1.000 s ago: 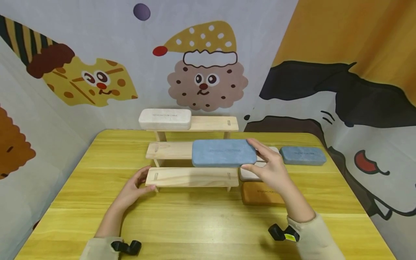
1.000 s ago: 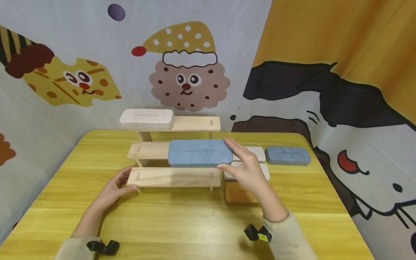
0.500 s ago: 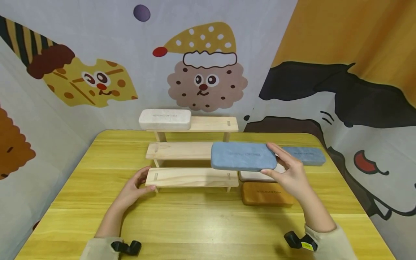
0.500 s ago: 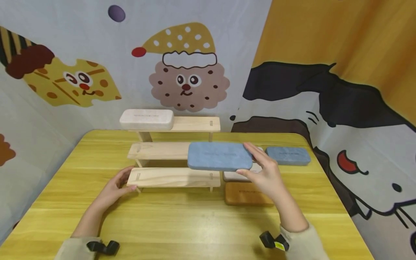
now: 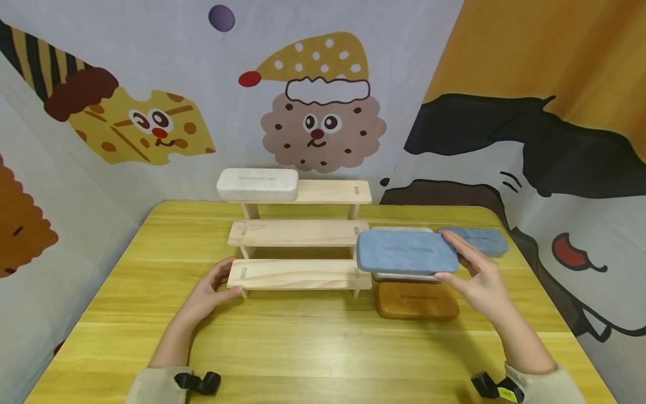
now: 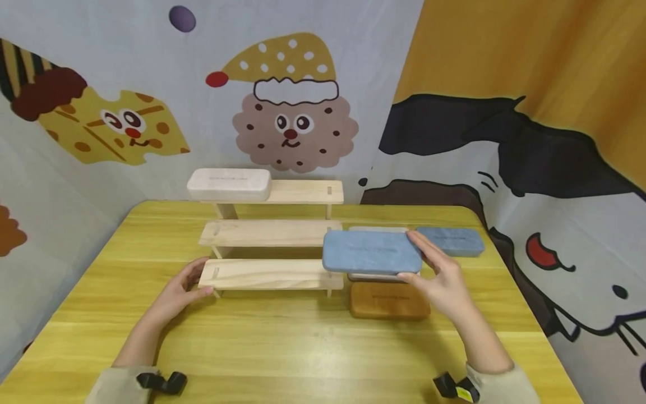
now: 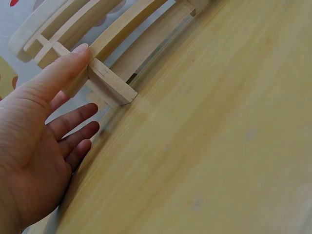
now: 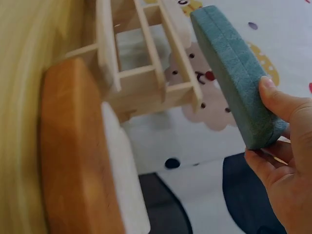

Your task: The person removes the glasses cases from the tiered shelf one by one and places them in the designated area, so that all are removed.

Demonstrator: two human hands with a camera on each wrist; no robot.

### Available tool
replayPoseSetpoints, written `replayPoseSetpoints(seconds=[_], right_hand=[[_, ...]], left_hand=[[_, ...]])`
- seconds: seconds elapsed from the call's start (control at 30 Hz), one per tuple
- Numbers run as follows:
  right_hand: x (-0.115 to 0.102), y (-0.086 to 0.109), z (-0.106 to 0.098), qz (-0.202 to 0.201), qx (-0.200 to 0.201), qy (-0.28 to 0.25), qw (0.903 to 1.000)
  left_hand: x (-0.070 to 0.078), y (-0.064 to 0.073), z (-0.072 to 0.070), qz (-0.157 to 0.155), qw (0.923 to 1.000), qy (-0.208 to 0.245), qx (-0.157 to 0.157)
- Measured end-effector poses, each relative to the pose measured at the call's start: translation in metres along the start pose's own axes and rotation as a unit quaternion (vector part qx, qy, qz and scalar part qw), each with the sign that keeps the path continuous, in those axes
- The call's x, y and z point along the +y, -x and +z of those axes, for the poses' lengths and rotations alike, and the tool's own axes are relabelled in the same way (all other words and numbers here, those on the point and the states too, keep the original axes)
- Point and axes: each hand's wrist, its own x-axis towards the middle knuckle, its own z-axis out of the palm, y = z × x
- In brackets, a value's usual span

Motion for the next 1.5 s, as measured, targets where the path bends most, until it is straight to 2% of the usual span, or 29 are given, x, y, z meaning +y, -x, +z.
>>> replayPoseSetpoints(seconds=[0.23,0.57,0.73,0.97,1.23,1.5], right_hand=[[0.018,0.013,-0.015,0.011,0.000,0.008,0.9999],[0.040,0.022,-0.037,0.006,-0.025,-0.027,0.9993],[0.050,0.027,-0.049,0.037,-0.030,-0.007,0.9988],[0.058,0.033,-0.067,0.110,-0.036,0.049,0.9920],[0.081,0.038,-0.086,0.144,-0.048,0.059,0.9866],[0.101,0.045,-0.104,0.160,-0.053,0.025,0.9854]], left_hand=[[0.000,-0.001,0.000,0.002,1.0000,0.003,0.001],[0.000,-0.001,0.000,0.004,1.0000,-0.002,0.003],[0.000,-0.001,0.000,0.005,1.0000,-0.004,0.005],[0.001,0.000,0.001,0.002,1.0000,-0.004,0.003],[0.003,0.000,0.001,0.000,1.0000,0.000,0.002],[0.003,0.000,0.001,0.000,1.0000,-0.003,0.004]])
